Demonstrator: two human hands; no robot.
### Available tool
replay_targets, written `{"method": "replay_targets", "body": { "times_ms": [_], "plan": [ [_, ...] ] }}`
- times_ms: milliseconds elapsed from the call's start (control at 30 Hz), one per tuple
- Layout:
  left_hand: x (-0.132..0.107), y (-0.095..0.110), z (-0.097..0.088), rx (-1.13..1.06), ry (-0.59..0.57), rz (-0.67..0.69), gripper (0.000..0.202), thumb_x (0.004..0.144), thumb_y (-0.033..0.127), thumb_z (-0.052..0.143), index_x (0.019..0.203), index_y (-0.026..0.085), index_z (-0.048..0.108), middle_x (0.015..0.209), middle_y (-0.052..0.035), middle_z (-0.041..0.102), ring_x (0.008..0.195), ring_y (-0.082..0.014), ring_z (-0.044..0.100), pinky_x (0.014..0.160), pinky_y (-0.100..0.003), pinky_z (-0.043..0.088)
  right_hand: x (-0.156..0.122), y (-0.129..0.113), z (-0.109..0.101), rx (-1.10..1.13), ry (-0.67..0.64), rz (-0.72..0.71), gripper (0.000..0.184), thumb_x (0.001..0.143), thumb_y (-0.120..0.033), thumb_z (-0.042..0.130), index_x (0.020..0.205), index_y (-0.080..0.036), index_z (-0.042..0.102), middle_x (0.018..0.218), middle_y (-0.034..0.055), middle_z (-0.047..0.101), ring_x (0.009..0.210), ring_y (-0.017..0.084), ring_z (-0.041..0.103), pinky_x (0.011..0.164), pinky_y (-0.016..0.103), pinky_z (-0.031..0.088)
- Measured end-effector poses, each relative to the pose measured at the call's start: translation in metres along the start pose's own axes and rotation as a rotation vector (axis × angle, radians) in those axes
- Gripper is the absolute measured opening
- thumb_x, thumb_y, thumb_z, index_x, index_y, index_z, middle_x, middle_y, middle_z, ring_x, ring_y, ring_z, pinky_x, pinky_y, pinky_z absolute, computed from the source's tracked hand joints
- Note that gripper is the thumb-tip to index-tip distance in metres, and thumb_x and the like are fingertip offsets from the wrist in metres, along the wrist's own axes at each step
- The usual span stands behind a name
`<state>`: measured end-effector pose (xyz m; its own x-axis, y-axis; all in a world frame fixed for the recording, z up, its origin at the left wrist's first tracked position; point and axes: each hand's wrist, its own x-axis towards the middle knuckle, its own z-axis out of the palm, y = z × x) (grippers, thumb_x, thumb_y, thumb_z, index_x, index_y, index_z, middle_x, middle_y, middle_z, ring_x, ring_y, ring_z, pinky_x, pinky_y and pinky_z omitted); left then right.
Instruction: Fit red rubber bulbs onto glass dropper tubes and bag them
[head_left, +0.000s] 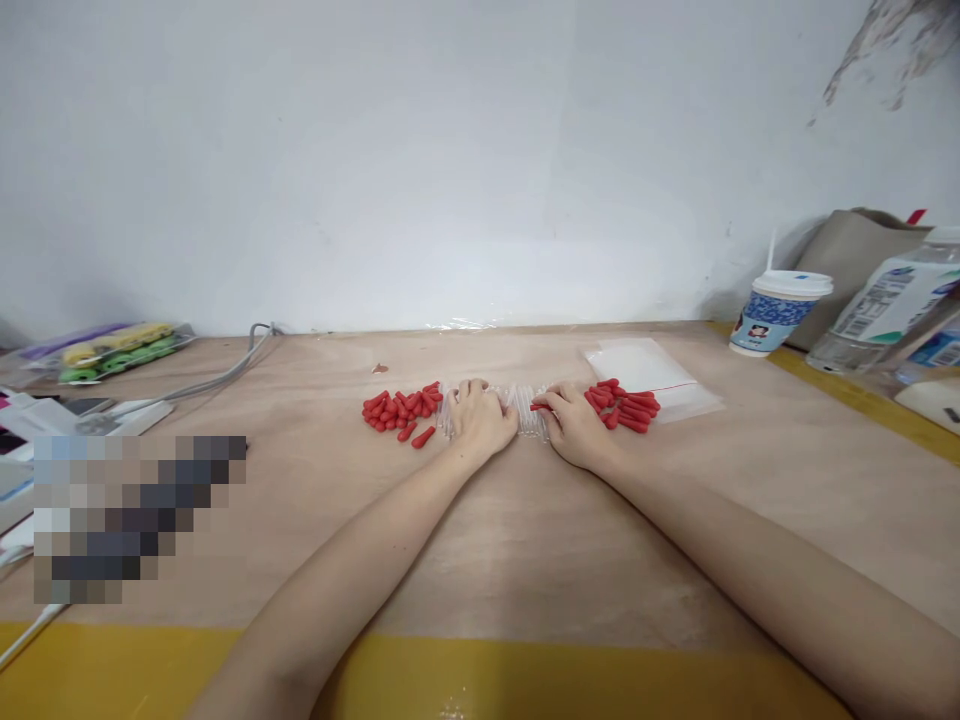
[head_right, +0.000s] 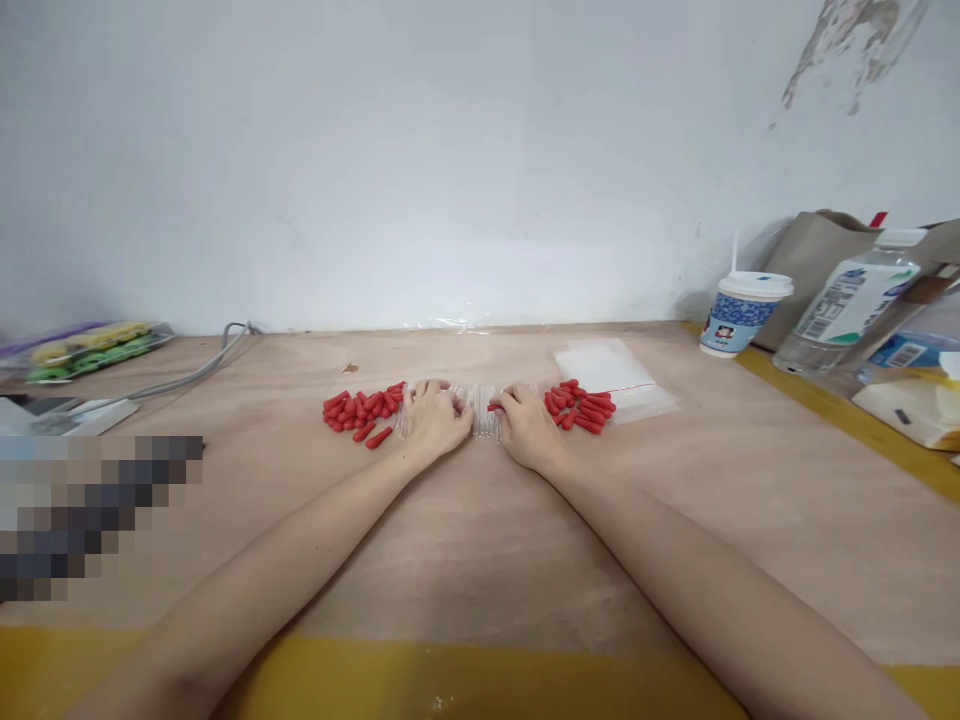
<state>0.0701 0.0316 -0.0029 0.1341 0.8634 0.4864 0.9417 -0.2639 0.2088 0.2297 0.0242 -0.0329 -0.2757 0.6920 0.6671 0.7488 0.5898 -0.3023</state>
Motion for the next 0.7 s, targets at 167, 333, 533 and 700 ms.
{"method": "replay_targets", "body": {
  "times_ms": [167,333,533,700],
  "plan": [
    [0.005,-0.006,-0.003,-0.187,0.145,0.036,0.013,0.077,0.022,0.051,0.069,0.016,0.059,0.099,-0.0107,0.057,0.1,-0.0259,0.046,0.088,-0.041,0.036,0.001,-0.003,-0.006,-0.072,0.034,0.022,0.012,0.081,-0.019,0.047,0.086,-0.017,0.057,0.087,0.0077,0.056,0.082,0.022,0.052,0.074,0.036,0.041],
    [-0.001,-0.02,-0.009,-0.423,0.169,0.237,0.008,0.084,0.016,0.042,0.081,0.017,0.049,0.087,-0.0064,0.054,0.084,-0.0179,0.051,0.076,-0.032,0.044,0.0,-0.005,-0.007,-0.123,0.113,0.026,0.02,0.083,-0.021,0.044,0.099,-0.016,0.055,0.086,0.009,0.057,0.082,0.023,0.051,0.075,0.038,0.039],
    [-0.026,-0.045,-0.016,-0.442,-0.004,0.47,0.022,0.088,0.013,0.033,0.105,0.018,0.047,0.094,-0.0058,0.056,0.086,-0.0151,0.055,0.076,-0.029,0.045,-0.004,-0.008,-0.006,-0.119,0.098,-0.054,0.029,0.087,-0.018,0.035,0.104,-0.018,0.058,0.089,0.009,0.05,0.081,0.02,0.05,0.069,0.033,0.044],
    [-0.031,-0.047,-0.021,-0.425,0.0,0.494,0.032,0.087,0.011,0.032,0.115,0.015,0.047,0.096,-0.0079,0.055,0.088,-0.0157,0.055,0.078,-0.029,0.046,-0.009,-0.017,-0.015,0.013,0.082,-0.111,0.024,0.086,-0.02,0.04,0.101,-0.019,0.058,0.091,0.0075,0.051,0.079,0.017,0.052,0.069,0.031,0.045]
  ]
}}
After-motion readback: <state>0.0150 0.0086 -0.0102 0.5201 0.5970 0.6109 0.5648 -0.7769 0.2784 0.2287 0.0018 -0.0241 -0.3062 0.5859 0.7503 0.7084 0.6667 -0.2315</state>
